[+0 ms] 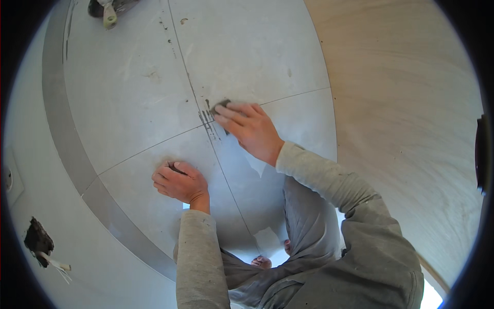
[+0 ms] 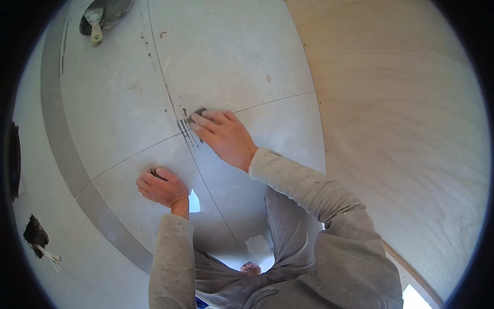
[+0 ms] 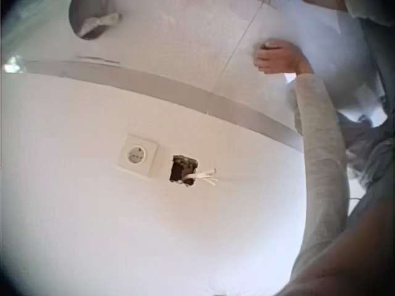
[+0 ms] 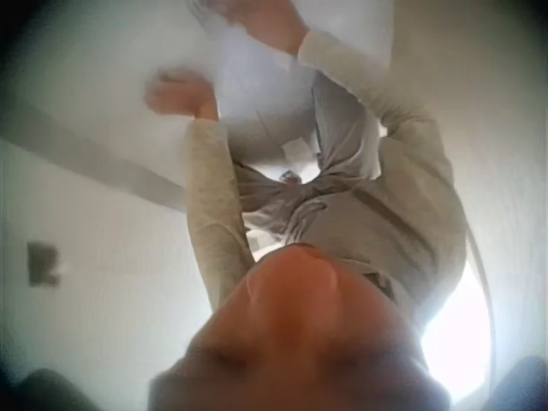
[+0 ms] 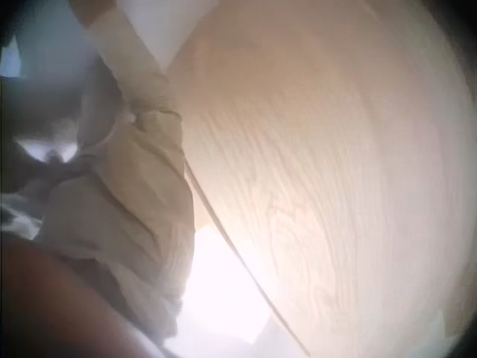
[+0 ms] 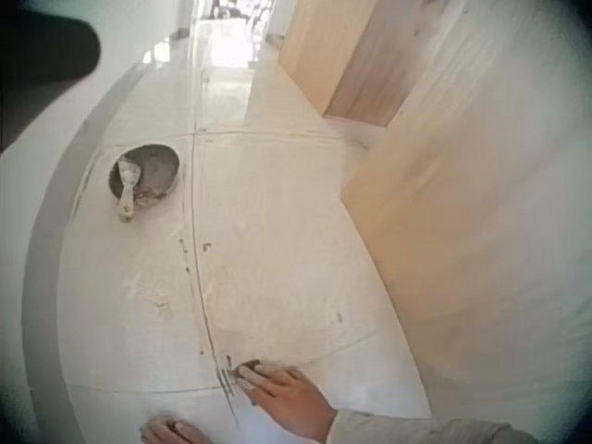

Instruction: The person applies grout to the gaps between floor tiles using a putty knife and a small metal scraper. They work the material into the seams, wipe away excess with a blue cloth, and refine the edges by hand.

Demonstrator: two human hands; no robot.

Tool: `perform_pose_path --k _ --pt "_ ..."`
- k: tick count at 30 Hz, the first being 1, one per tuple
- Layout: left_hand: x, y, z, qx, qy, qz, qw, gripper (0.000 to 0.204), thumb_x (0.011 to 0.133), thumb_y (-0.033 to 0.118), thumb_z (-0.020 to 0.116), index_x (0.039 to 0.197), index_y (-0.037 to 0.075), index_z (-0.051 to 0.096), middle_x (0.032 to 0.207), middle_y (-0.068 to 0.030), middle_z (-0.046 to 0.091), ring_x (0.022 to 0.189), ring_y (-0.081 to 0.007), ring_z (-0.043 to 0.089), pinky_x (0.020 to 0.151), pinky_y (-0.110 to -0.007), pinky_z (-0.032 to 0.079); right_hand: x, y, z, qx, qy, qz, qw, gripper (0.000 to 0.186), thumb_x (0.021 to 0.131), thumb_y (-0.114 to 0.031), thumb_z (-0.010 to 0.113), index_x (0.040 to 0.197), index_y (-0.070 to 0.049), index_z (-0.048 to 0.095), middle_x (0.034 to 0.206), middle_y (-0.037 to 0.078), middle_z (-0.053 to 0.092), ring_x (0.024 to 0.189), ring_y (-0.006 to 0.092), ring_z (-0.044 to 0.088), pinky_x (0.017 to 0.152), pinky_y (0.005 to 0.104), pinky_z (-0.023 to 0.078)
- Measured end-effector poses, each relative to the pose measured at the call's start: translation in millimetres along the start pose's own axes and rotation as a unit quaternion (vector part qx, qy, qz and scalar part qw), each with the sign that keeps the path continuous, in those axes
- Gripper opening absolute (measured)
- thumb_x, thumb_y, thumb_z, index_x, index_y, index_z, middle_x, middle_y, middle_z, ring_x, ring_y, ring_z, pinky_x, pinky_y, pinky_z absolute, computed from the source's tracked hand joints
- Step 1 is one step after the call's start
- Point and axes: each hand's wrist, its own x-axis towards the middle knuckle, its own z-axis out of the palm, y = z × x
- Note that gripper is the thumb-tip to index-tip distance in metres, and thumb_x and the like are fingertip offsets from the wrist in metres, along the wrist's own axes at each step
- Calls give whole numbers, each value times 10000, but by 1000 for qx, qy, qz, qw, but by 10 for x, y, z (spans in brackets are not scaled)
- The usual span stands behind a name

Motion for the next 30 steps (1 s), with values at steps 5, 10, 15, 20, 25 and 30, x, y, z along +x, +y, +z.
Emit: perform_pose_path --k 5,10,15,20,25,30 --pt "13 -89 41 10 28 -2 1000 262 884 260 501 1020 40 539 1070 -137 500 992 -349 479 894 -489 392 -500 32 -511 165 -139 94 972 500 763 97 654 1230 -79 676 1190 58 719 1102 259 644 923 385 514" --pt "2 -120 28 -34 40 34 998 259 903 229 505 1026 2 522 1061 -150 500 993 -352 475 879 -480 402 -870 -227 -820 335 25 323 885 395 849 132 612 1208 -21 666 1154 123 715 968 219 684 906 333 521" --pt "-20 -125 -58 -120 35 67 990 225 948 153 482 1094 -18 504 1091 -172 499 981 -313 471 868 -424 416 -1241 -272 -756 422 291 487 707 289 948 81 587 1233 46 612 1169 160 699 1071 221 668 938 361 518" --pt "-73 -198 -45 -332 21 39 942 235 950 87 427 1171 9 428 1118 -149 492 1028 -254 476 936 -389 430 -1377 -90 -770 435 360 542 623 323 942 6 612 1263 23 580 1180 167 655 1054 220 618 853 337 480" --pt "-117 14 -30 -295 -33 147 944 294 906 0 447 1196 26 407 1116 -169 550 1023 -263 505 956 -377 427 -1442 78 -761 449 336 535 632 330 937 9 604 1265 21 570 1198 169 645 1049 233 620 869 354 481" --pt "-58 778 -54 -301 -161 293 893 347 892 -67 451 1215 53 413 1134 -203 666 1048 -260 582 944 -376 440 -1357 115 -697 466 311 526 640 261 946 49 595 1206 35 580 1148 197 691 1117 295 668 1024 438 507"
